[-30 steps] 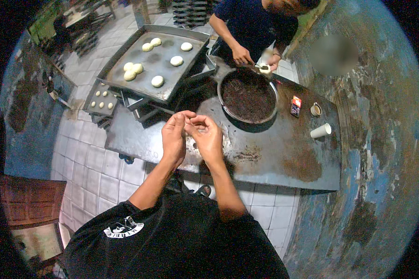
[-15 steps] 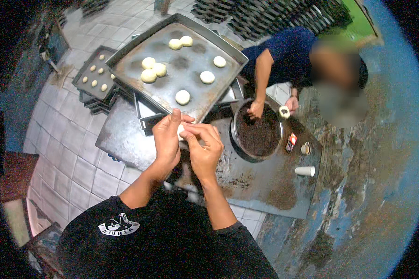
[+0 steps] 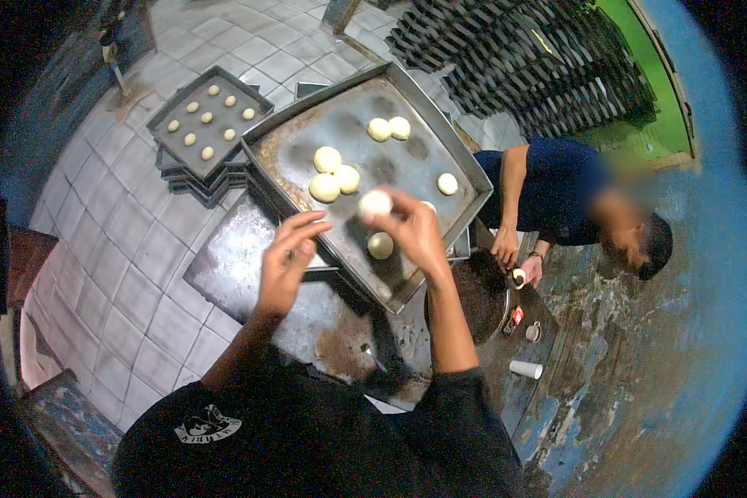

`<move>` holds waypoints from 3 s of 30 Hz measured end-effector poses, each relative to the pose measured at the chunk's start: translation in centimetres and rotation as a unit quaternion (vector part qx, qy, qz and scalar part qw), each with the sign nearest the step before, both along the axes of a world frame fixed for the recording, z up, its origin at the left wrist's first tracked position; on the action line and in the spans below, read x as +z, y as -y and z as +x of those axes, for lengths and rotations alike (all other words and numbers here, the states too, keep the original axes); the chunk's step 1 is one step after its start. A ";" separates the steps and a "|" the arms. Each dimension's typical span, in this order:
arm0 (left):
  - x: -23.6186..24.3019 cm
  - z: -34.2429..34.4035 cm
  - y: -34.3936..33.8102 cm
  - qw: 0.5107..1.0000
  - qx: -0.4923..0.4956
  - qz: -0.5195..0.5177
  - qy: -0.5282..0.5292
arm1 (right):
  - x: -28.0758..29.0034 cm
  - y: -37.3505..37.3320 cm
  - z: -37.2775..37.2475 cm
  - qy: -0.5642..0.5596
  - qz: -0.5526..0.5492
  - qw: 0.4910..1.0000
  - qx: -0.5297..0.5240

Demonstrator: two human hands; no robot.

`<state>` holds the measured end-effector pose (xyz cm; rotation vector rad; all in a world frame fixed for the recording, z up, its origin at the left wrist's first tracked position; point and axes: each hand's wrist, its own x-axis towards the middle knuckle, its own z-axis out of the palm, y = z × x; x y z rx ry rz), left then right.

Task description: The person prepares filled bread by flattening dough balls by hand, scooping chocolate filling into the center, pinching the dough to seal it, and placing the finished balls onto a metal baking tray.

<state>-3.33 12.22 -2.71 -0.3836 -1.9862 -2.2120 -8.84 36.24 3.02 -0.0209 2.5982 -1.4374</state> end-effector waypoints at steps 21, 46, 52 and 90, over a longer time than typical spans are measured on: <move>-2.7 -0.5 7.4 0.961 0.155 0.175 0.145 | -14.6 -2.0 -16.0 -0.062 0.333 0.915 -0.218; 2.5 16.8 -13.4 0.982 -0.171 -0.029 0.076 | -2.3 -4.2 28.9 -0.125 -0.342 0.906 -0.215; -4.4 25.3 -17.5 0.822 -0.346 0.205 0.403 | -10.1 -4.7 36.6 -0.202 -0.116 0.867 -0.440; -13.8 11.9 -24.8 0.734 -0.163 0.304 0.585 | -27.6 -33.3 22.9 0.197 -0.337 0.858 -0.335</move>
